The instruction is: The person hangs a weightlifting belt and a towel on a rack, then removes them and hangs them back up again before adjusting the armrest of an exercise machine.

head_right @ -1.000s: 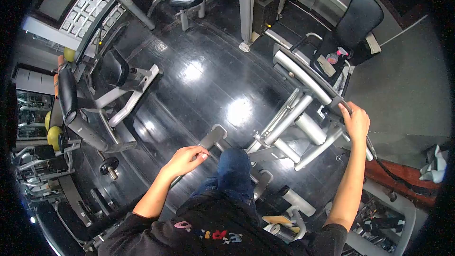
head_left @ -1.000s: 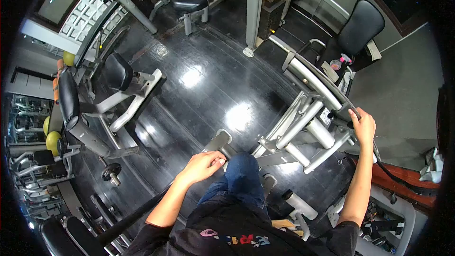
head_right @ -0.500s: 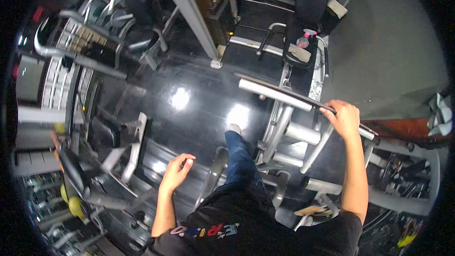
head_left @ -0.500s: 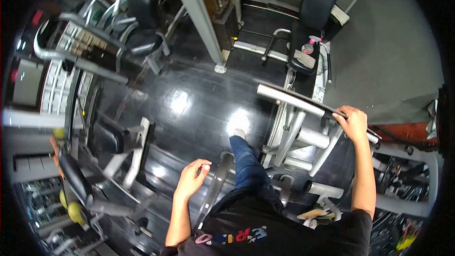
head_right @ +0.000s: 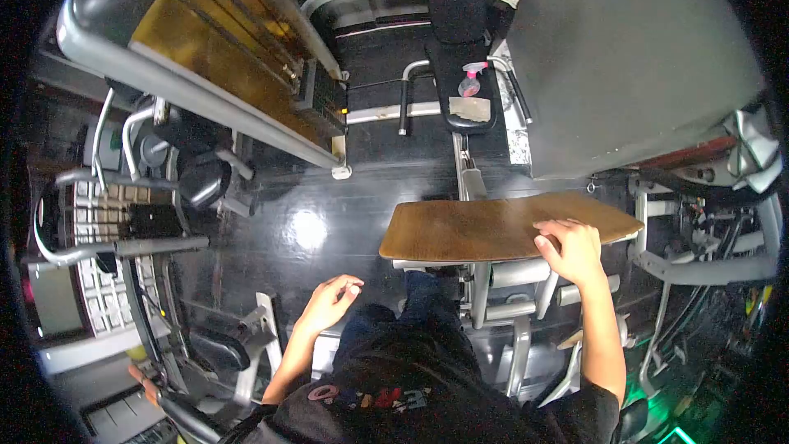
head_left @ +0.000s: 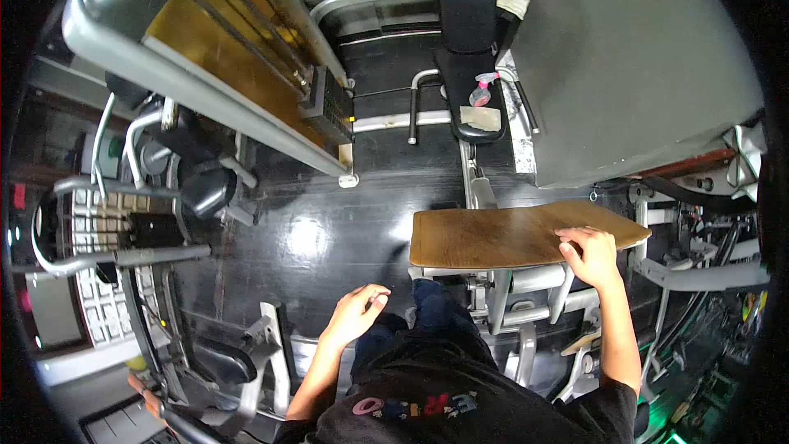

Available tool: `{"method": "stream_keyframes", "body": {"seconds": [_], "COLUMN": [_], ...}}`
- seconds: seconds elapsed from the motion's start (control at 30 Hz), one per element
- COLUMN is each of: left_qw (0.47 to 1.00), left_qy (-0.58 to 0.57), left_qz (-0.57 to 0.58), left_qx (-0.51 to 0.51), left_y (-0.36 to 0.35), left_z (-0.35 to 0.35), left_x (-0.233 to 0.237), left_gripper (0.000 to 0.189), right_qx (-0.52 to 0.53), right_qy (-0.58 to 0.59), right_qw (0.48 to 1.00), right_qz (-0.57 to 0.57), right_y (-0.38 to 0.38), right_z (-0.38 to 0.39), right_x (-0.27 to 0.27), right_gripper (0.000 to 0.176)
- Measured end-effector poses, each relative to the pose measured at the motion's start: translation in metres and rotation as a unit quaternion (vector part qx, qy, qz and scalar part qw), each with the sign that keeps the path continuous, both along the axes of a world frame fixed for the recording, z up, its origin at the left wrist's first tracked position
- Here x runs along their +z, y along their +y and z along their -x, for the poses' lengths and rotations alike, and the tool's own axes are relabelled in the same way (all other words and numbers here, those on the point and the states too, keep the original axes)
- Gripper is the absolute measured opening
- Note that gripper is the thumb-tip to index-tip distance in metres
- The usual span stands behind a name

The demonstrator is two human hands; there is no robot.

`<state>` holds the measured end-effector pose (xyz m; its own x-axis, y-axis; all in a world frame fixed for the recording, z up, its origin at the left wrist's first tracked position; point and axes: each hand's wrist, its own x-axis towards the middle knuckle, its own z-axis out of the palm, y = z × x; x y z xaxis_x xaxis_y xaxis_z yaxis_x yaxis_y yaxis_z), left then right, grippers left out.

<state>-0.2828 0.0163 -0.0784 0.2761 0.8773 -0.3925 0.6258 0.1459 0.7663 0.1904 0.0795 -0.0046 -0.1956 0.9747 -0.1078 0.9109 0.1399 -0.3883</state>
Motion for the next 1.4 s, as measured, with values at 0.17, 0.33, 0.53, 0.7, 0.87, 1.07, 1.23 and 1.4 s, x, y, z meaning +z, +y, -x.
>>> {"method": "stream_keyframes", "body": {"seconds": [0.17,0.33,0.53,0.7,0.87,1.07,1.23,1.4], "left_qw": [0.999,0.998,0.991,0.990,0.978,0.955,0.928,0.943], "left_qy": [0.015,0.002,-0.003,-0.042,-0.051,-0.042,-0.035,-0.042], "left_qz": [0.003,-0.009,-0.033,-0.015,-0.016,0.017,0.017,0.156], "left_qx": [-0.038,-0.057,-0.130,-0.137,-0.200,-0.295,-0.370,-0.290], "left_y": [0.038,0.086,0.167,0.227,0.282,0.342,0.392,0.428], "left_z": [0.032,0.070,0.120,0.164,0.140,0.078,0.029,0.018], "left_x": [0.008,0.005,0.016,0.003,-0.004,-0.009,-0.040,-0.179], "left_gripper": [0.027,0.026,0.020,0.019,0.022,0.024,0.026,0.030], "right_qx": [-0.088,-0.234,-0.271,-0.300,-0.354,-0.393,-0.409,-0.393], "right_qy": [0.029,0.059,0.073,-0.052,0.010,0.096,0.108,0.131], "right_qw": [0.994,0.964,0.954,0.940,0.914,0.899,0.892,0.884], "right_qz": [0.056,0.109,0.103,0.151,0.198,0.169,0.160,0.215], "right_y": [0.001,0.021,0.049,0.056,0.061,0.087,0.099,0.124], "right_z": [0.010,0.053,0.147,0.181,0.177,0.191,0.195,0.207], "right_x": [0.005,0.018,-0.003,-0.027,-0.030,-0.028,-0.038,-0.056], "right_gripper": [0.035,0.034,0.033,0.037,0.041,0.041,0.040,0.041]}}
